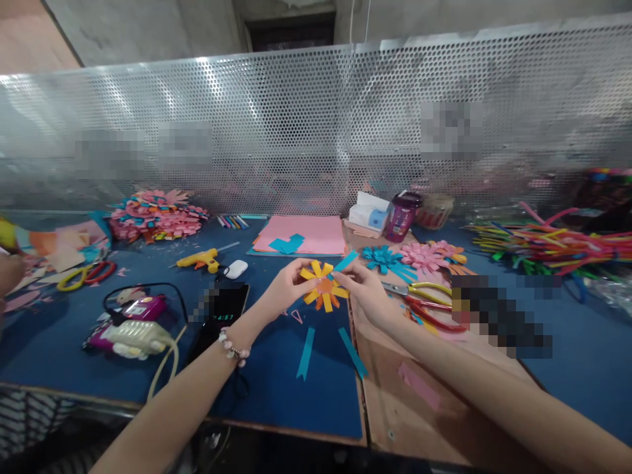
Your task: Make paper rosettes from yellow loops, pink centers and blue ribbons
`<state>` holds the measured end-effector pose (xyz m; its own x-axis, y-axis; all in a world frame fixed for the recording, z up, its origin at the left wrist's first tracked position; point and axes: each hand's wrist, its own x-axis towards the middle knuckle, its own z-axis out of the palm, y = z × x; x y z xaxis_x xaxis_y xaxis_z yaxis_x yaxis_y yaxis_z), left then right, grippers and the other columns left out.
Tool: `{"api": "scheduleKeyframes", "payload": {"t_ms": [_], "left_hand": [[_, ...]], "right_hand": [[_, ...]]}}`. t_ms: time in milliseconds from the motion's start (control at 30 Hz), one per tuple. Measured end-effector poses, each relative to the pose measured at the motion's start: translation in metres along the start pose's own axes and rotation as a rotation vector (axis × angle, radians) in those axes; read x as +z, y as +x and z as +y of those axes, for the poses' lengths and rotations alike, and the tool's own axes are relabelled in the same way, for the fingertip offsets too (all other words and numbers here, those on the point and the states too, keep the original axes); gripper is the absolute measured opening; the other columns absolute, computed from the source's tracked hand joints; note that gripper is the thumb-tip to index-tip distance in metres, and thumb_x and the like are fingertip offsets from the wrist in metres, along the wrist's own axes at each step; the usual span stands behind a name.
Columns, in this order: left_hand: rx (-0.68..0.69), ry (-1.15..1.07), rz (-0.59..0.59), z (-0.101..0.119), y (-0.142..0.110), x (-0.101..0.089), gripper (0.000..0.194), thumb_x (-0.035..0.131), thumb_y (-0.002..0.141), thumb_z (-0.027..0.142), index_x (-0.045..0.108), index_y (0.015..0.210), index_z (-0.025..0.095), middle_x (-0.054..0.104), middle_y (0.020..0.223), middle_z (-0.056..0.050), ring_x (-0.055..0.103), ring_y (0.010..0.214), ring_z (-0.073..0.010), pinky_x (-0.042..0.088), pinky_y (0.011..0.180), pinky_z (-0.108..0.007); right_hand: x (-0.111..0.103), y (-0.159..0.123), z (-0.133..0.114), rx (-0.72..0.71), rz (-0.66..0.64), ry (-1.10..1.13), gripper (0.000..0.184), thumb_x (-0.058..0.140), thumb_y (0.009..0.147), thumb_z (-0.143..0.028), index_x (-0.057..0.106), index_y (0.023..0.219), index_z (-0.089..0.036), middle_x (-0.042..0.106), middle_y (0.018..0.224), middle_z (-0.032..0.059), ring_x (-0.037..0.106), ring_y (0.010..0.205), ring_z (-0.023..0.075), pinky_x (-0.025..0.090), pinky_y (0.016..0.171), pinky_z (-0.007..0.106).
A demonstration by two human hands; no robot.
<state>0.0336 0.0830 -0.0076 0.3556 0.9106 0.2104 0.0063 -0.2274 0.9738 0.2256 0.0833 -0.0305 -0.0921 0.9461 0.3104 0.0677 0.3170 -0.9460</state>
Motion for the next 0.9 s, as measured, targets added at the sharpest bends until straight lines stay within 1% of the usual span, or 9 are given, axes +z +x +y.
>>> {"api": "scheduleKeyframes", "payload": {"t_ms": [100,200,400,533,633,767,900], "left_hand": [[0.011,0.013,0.000,-0.0018,0.0009,-0.0004,0.043,0.067,0.076,0.026,0.053,0.115,0.013,0.062,0.110,-0.011,0.062,0.095,-0.0199,0.050,0.083,-0.033],[0.015,0.024,-0.007,-0.0040,0.0019,-0.0012,0.043,0.067,0.077,0.026,0.053,0.116,0.013,0.062,0.112,-0.011,0.063,0.094,-0.0202,0.050,0.083,-0.033],[0.026,0.064,-0.019,-0.0044,0.0010,-0.0020,0.042,0.065,0.079,0.027,0.052,0.116,0.014,0.062,0.109,-0.010,0.063,0.091,-0.0188,0.051,0.079,-0.031],[0.030,0.091,-0.030,-0.0017,0.0000,-0.0008,0.042,0.065,0.079,0.028,0.052,0.116,0.014,0.062,0.109,-0.010,0.063,0.090,-0.0186,0.052,0.079,-0.031],[0.029,0.109,-0.035,-0.0001,-0.0004,0.0001,0.041,0.065,0.079,0.027,0.053,0.116,0.015,0.062,0.110,-0.010,0.063,0.091,-0.0189,0.052,0.079,-0.031],[0.032,0.128,-0.043,-0.0009,0.0002,-0.0006,0.041,0.065,0.079,0.027,0.053,0.116,0.014,0.061,0.110,-0.010,0.063,0.091,-0.0186,0.052,0.079,-0.031],[0.038,0.097,-0.036,-0.0030,0.0020,-0.0020,0.041,0.064,0.079,0.026,0.052,0.117,0.014,0.061,0.113,-0.011,0.063,0.096,-0.0196,0.051,0.084,-0.033]], "right_hand": [[-0.0014,0.0015,0.0022,0.000,-0.007,0.000,0.031,0.066,0.076,-0.049,0.062,0.079,-0.018,0.062,0.078,0.0016,0.056,0.073,0.0166,0.042,0.068,0.029],[-0.0020,0.0022,0.0011,0.022,-0.059,0.008,0.032,0.067,0.075,-0.049,0.063,0.081,-0.018,0.063,0.081,0.0017,0.056,0.075,0.0171,0.043,0.072,0.030],[-0.0032,0.0034,0.0029,0.150,-0.172,0.091,0.032,0.070,0.071,-0.049,0.067,0.084,-0.019,0.065,0.078,0.0015,0.058,0.076,0.0184,0.045,0.077,0.034],[-0.0038,0.0036,0.0033,0.197,-0.177,0.159,0.032,0.075,0.067,-0.045,0.069,0.082,-0.018,0.067,0.081,0.0028,0.061,0.078,0.0191,0.047,0.079,0.035],[-0.0035,0.0034,0.0012,0.218,-0.192,0.219,0.030,0.076,0.067,-0.042,0.069,0.084,-0.018,0.069,0.086,0.0041,0.062,0.080,0.0196,0.047,0.080,0.036],[-0.0033,0.0038,-0.0014,0.230,-0.230,0.266,0.029,0.077,0.066,-0.040,0.071,0.085,-0.018,0.071,0.089,0.0053,0.064,0.083,0.0211,0.046,0.084,0.036],[-0.0043,0.0043,-0.0005,0.249,-0.197,0.276,0.034,0.077,0.066,-0.044,0.072,0.087,-0.018,0.071,0.089,0.0052,0.064,0.087,0.0217,0.046,0.086,0.036]]}}
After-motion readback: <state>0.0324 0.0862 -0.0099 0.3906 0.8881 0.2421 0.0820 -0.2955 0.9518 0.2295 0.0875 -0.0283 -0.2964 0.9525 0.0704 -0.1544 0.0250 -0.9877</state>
